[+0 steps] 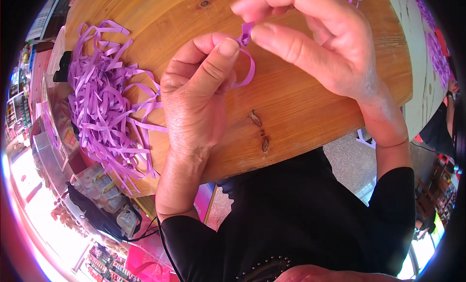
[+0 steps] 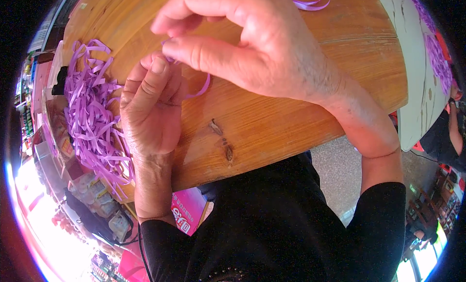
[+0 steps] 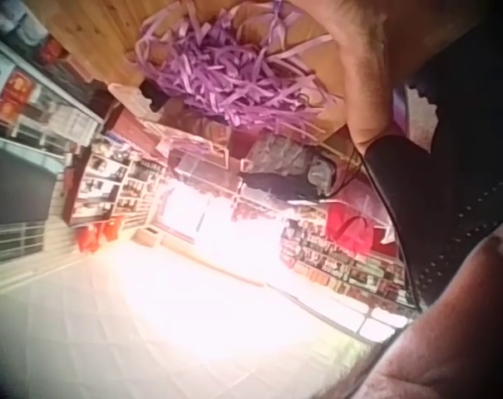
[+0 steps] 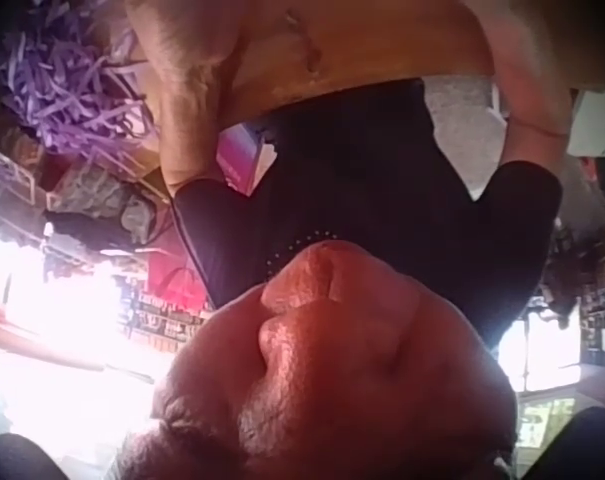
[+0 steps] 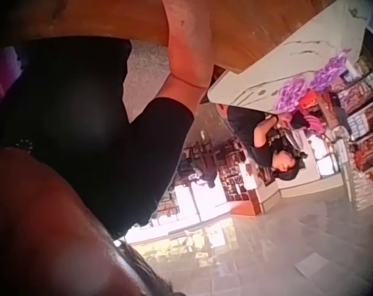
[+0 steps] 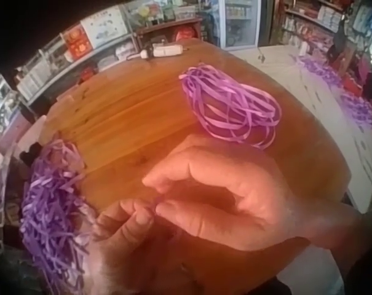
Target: The person picks up a purple ribbon from a pile on a wooden table and ties a knot in it by hand. They repeat this process, connecting each newly knotted ribbon to a growing chain of purple ribbons.
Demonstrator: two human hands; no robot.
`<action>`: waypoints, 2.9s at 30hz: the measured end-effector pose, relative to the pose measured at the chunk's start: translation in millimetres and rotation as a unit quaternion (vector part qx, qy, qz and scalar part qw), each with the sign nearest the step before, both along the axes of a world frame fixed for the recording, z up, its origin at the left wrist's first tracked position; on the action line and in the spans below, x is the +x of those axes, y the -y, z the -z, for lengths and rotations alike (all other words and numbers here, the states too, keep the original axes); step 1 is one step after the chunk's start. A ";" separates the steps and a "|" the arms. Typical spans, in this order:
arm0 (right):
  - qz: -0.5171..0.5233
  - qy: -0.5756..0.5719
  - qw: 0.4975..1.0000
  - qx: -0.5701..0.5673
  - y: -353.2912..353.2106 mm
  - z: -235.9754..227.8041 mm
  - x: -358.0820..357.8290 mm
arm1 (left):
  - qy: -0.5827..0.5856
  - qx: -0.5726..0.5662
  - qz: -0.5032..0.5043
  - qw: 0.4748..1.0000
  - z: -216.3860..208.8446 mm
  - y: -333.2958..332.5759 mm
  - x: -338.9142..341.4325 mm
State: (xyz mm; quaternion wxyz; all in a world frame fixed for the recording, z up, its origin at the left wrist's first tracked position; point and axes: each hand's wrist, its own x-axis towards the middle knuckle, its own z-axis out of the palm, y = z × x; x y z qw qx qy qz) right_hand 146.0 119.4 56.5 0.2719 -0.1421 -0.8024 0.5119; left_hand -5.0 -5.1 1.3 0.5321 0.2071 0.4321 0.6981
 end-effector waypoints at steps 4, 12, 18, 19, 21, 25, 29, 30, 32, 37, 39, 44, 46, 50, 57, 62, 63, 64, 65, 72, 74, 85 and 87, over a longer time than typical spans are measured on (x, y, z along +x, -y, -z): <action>-0.010 -0.116 0.967 0.226 -5.4 21.9 -2.3 | -0.013 -0.036 -0.016 0.999 -4.8 -3.3 8.8; -0.008 -0.040 0.966 0.256 -4.6 10.2 2.5 | -0.043 0.008 -0.019 0.999 -3.3 -1.9 4.9; 0.041 -0.007 0.966 0.254 -1.3 8.8 2.8 | -0.210 0.013 -0.072 0.975 -8.3 -0.9 -5.1; 0.050 0.003 0.959 0.279 -0.6 9.8 2.2 | -0.209 0.010 -0.074 0.975 -7.3 -0.3 -6.1; 0.042 0.024 0.955 0.291 -1.2 4.7 2.4 | -0.209 0.009 -0.078 0.975 -7.9 -0.4 -8.2; 0.037 0.069 0.983 0.166 -3.0 6.9 -4.3 | -0.181 0.016 -0.069 0.981 -9.3 0.2 -12.8; 0.028 0.042 0.975 0.217 -6.8 11.2 -2.3 | -0.131 0.025 -0.064 0.989 -7.4 -0.3 -11.4; 0.025 0.027 0.977 0.212 -7.2 12.2 -1.9 | -0.132 0.026 -0.063 0.989 -7.3 -0.8 -10.8; 0.024 0.011 0.978 0.207 -8.0 12.2 -0.8 | -0.144 0.003 -0.062 0.988 -7.4 -1.8 -10.1; 0.000 0.036 0.969 0.243 -5.3 5.2 3.5 | -0.156 0.011 -0.049 0.986 -8.6 -1.4 -5.2; 0.005 0.057 0.955 0.292 -3.5 1.8 2.1 | -0.189 0.008 -0.060 0.980 -9.9 -2.2 -0.2; 0.029 -0.013 0.924 0.380 -0.2 19.1 -10.5 | -0.375 0.006 -0.104 0.921 -5.9 -2.6 -2.2; 0.013 -0.006 0.923 0.385 -1.9 18.8 -9.6 | -0.449 0.028 -0.117 0.886 -2.7 -0.6 -5.9; 0.046 -0.043 0.900 0.431 -5.8 29.4 -14.7 | -0.440 -0.003 -0.114 0.891 -6.2 -0.2 -9.4; 0.140 -0.086 0.973 0.164 -27.0 38.6 0.0 | -0.446 0.071 0.001 0.892 3.5 -4.9 -16.3; 0.149 -0.290 0.945 -0.017 -79.2 30.4 40.3 | -0.448 -0.054 0.001 0.892 -14.5 -1.6 -35.0; 0.148 -0.331 0.931 -0.044 -90.5 29.4 46.6 | -0.439 -0.032 -0.023 0.898 -11.1 1.3 -41.5; 0.148 -0.333 0.930 -0.044 -99.8 24.6 55.5 | -0.440 -0.032 -0.023 0.897 -11.0 6.3 -46.0; 0.133 -0.357 0.917 -0.121 -109.7 18.9 66.3 | -0.427 -0.035 -0.039 0.903 -10.8 10.6 -49.5; 0.269 -0.442 0.845 -0.134 -118.2 14.1 67.9 | -0.375 -0.071 -0.046 0.923 -15.5 40.3 -63.8; 0.248 -0.453 0.844 -0.145 -121.3 16.2 69.1 | -0.354 -0.061 -0.067 0.931 -16.6 42.9 -63.2; 0.439 -0.201 0.869 0.109 -105.5 15.6 55.3 | -0.323 -0.065 -0.080 0.941 -15.2 44.5 -53.4; 0.418 -0.062 0.846 0.327 -70.8 13.1 37.8 | -0.299 -0.067 -0.068 0.950 -15.7 39.7 -45.5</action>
